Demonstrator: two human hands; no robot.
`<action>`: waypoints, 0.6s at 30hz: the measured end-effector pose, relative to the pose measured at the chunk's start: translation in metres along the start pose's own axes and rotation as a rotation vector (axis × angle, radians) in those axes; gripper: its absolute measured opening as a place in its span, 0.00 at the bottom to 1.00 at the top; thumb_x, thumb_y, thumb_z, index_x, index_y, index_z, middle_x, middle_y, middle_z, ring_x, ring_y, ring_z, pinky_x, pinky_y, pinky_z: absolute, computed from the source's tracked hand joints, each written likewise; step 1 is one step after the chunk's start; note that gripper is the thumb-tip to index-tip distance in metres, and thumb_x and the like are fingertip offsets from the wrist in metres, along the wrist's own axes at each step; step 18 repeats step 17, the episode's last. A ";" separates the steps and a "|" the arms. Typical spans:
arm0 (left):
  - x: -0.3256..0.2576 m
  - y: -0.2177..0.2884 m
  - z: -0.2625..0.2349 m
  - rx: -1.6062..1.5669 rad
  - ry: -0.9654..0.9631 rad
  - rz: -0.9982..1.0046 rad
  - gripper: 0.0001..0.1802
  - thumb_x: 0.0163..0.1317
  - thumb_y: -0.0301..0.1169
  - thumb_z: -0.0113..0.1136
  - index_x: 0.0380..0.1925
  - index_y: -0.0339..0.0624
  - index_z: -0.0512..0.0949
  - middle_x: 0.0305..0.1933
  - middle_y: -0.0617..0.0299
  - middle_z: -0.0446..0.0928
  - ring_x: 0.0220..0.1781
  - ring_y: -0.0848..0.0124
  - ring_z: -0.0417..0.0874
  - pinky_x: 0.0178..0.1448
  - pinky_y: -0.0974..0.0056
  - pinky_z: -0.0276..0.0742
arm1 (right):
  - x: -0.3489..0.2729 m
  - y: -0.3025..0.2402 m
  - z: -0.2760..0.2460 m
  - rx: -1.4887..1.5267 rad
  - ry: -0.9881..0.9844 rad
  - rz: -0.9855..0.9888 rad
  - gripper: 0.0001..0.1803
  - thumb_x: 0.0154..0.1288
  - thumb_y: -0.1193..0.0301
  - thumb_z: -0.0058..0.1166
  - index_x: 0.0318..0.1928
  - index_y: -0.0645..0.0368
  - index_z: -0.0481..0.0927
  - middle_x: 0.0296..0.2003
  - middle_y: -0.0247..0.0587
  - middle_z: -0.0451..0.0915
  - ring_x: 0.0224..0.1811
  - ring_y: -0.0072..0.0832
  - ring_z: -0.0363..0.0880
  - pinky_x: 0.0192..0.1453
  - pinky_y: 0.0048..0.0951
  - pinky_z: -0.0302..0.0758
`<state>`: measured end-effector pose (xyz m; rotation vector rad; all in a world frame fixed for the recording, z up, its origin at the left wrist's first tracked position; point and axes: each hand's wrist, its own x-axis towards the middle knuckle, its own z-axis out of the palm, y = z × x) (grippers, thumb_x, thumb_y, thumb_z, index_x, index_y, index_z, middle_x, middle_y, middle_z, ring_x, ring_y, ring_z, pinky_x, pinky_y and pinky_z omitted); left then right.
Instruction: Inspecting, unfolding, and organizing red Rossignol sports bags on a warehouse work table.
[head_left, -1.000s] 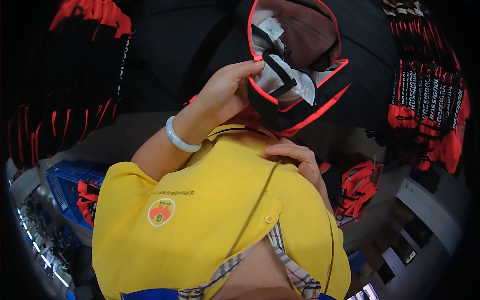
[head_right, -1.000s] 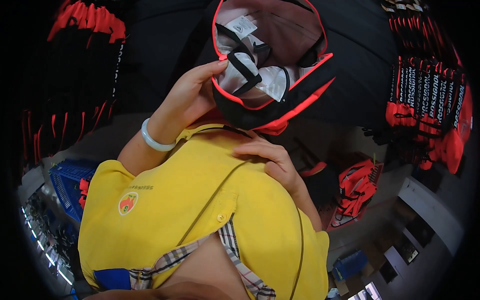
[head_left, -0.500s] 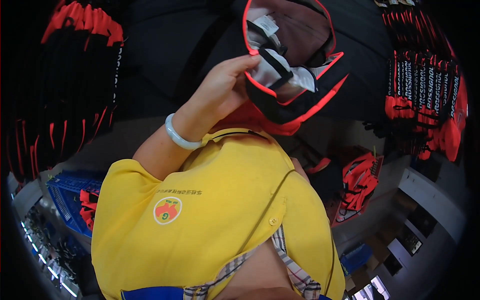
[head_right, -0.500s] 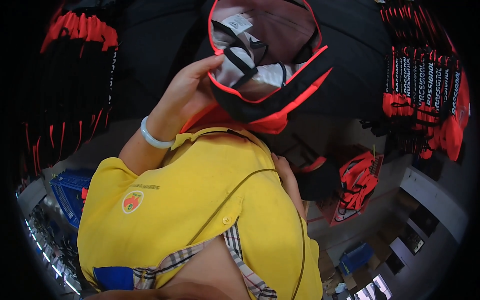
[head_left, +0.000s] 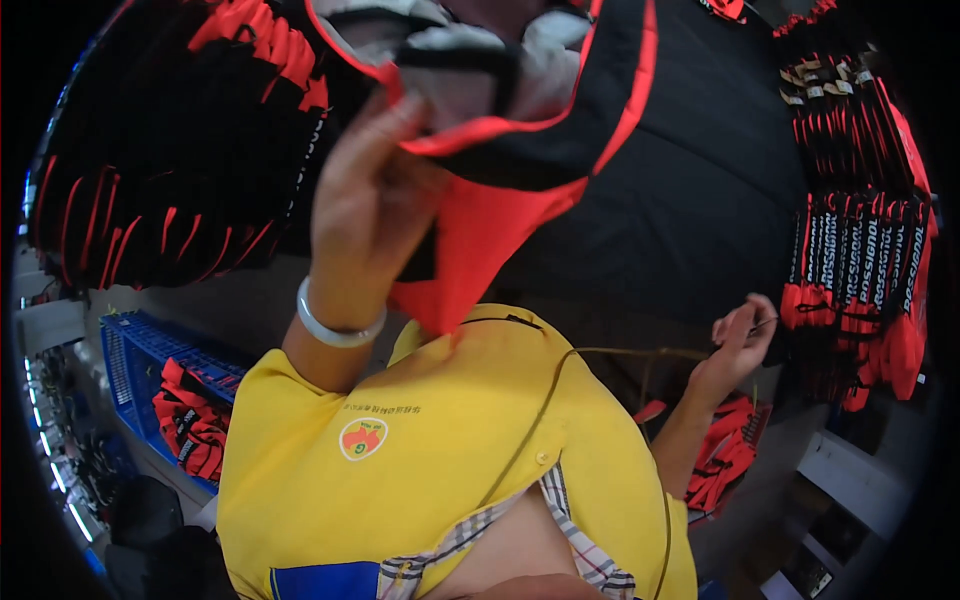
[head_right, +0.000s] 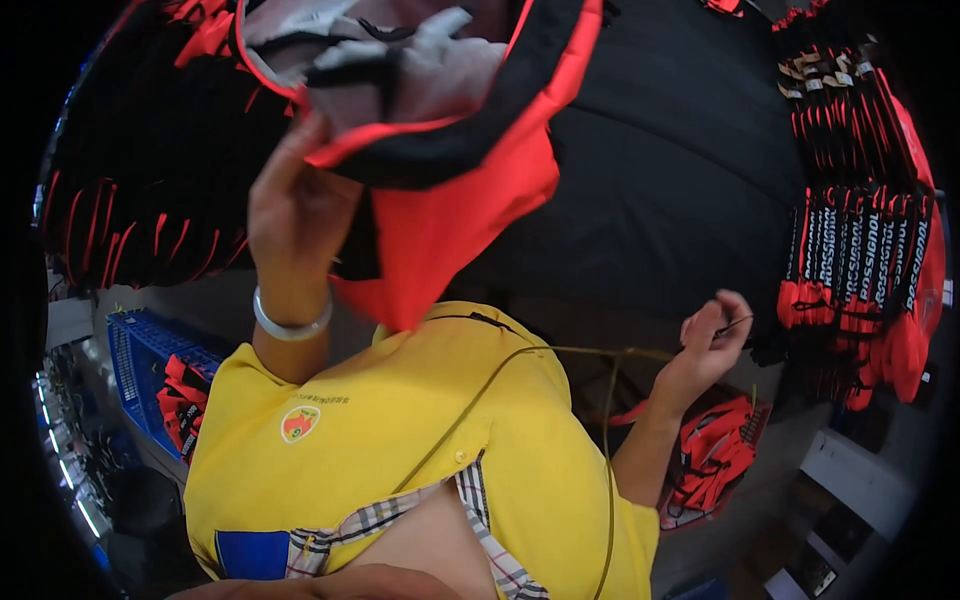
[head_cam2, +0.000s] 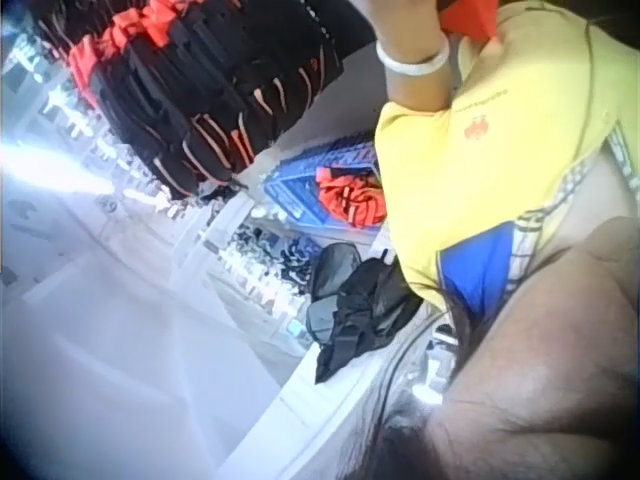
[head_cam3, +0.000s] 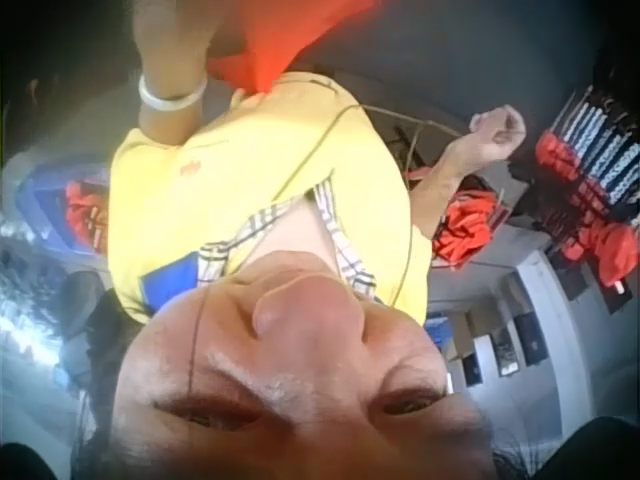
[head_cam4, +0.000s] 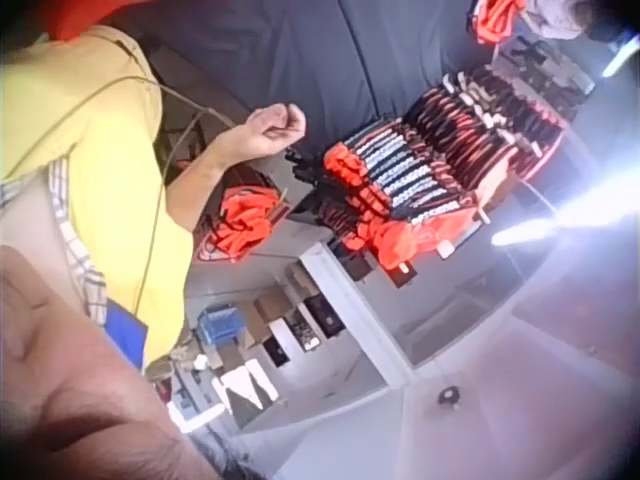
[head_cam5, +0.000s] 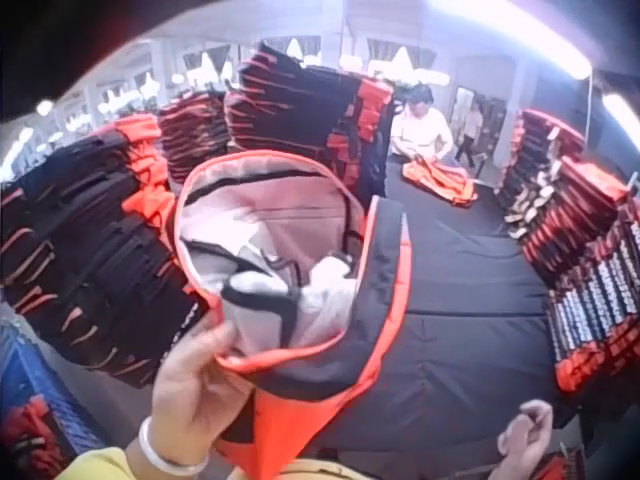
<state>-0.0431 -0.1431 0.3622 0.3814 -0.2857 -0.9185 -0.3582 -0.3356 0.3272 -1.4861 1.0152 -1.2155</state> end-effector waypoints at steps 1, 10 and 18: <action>-0.006 -0.013 0.012 0.130 0.063 0.033 0.14 0.68 0.23 0.53 0.53 0.39 0.73 0.44 0.59 0.81 0.44 0.71 0.84 0.53 0.66 0.77 | 0.008 -0.017 0.016 0.123 -0.070 -0.008 0.07 0.75 0.72 0.47 0.42 0.60 0.77 0.22 0.22 0.61 0.22 0.09 0.56 0.24 0.15 0.55; -0.029 -0.025 0.010 0.245 0.223 0.041 0.21 0.64 0.18 0.52 0.57 0.38 0.69 0.54 0.58 0.77 0.55 0.69 0.80 0.60 0.64 0.75 | 0.004 -0.076 0.173 0.115 -0.849 -0.177 0.14 0.63 0.76 0.60 0.50 0.61 0.82 0.42 0.37 0.80 0.27 0.13 0.65 0.33 0.18 0.66; -0.029 -0.031 -0.003 0.288 0.359 -0.001 0.22 0.65 0.20 0.53 0.60 0.40 0.67 0.55 0.58 0.75 0.57 0.70 0.77 0.61 0.64 0.73 | 0.003 -0.035 0.214 -0.075 -0.956 -0.261 0.23 0.62 0.68 0.64 0.57 0.59 0.78 0.41 0.42 0.80 0.33 0.28 0.76 0.42 0.23 0.74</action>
